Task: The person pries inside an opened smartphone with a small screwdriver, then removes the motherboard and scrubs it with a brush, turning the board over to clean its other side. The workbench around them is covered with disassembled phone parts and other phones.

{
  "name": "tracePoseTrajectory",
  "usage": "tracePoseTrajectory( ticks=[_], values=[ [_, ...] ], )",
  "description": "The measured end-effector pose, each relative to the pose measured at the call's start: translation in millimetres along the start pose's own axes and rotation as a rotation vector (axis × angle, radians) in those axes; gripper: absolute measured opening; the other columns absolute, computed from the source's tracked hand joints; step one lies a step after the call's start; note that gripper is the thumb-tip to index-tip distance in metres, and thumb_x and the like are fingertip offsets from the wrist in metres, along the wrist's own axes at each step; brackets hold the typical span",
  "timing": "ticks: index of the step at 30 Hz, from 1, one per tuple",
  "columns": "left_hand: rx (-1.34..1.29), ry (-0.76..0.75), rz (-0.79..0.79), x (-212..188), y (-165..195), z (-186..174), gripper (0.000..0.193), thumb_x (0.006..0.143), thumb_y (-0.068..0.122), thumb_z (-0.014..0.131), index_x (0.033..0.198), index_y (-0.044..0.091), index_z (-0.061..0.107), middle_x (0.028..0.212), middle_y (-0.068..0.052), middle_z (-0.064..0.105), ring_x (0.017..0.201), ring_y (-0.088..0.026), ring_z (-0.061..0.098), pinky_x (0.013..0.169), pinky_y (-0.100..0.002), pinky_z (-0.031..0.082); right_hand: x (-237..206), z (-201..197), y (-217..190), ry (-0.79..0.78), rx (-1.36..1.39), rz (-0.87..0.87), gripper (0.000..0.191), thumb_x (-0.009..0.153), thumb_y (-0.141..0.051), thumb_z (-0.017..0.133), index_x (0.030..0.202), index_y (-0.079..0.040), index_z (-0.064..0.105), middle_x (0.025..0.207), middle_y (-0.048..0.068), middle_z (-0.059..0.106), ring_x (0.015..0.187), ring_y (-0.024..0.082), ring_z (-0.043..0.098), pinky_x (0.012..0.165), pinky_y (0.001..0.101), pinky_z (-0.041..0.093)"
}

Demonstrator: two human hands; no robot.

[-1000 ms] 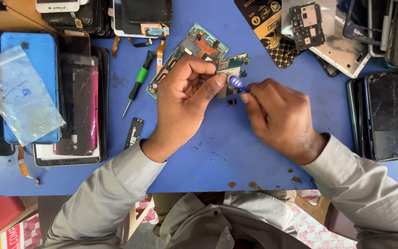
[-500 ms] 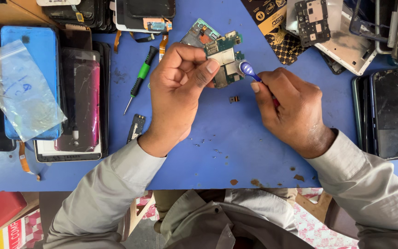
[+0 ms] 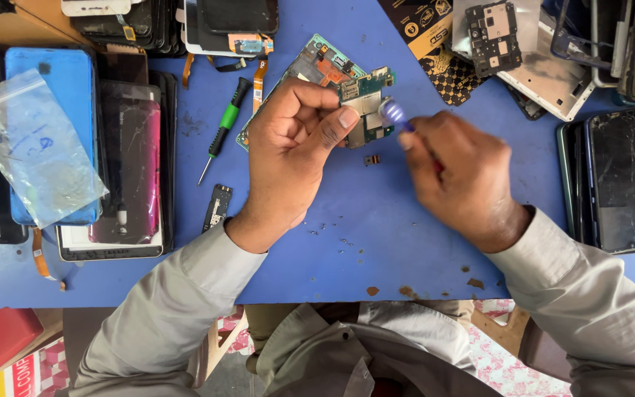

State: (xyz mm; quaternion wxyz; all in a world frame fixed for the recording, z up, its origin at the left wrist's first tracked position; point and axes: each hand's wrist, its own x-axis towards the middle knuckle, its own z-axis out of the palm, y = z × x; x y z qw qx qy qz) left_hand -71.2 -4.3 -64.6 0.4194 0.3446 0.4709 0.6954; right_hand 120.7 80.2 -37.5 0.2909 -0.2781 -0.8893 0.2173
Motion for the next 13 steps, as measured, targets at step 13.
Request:
tracePoseTrajectory(
  ticks=[13],
  values=[
    [0.066,-0.038,0.006,-3,1,0,0.014,0.104,0.005,0.073,0.113,-0.001,0.064,0.089,0.0,0.065,0.077,-0.002,0.054,0.066,-0.018,0.043,-1,14,17,-0.005,-0.022,0.043,0.008,0.107,-0.007,0.07,0.107,-0.001,0.066,0.088,0.014,0.064,0.066,0.029,0.064,0.06,0.0385,0.049]
  ],
)
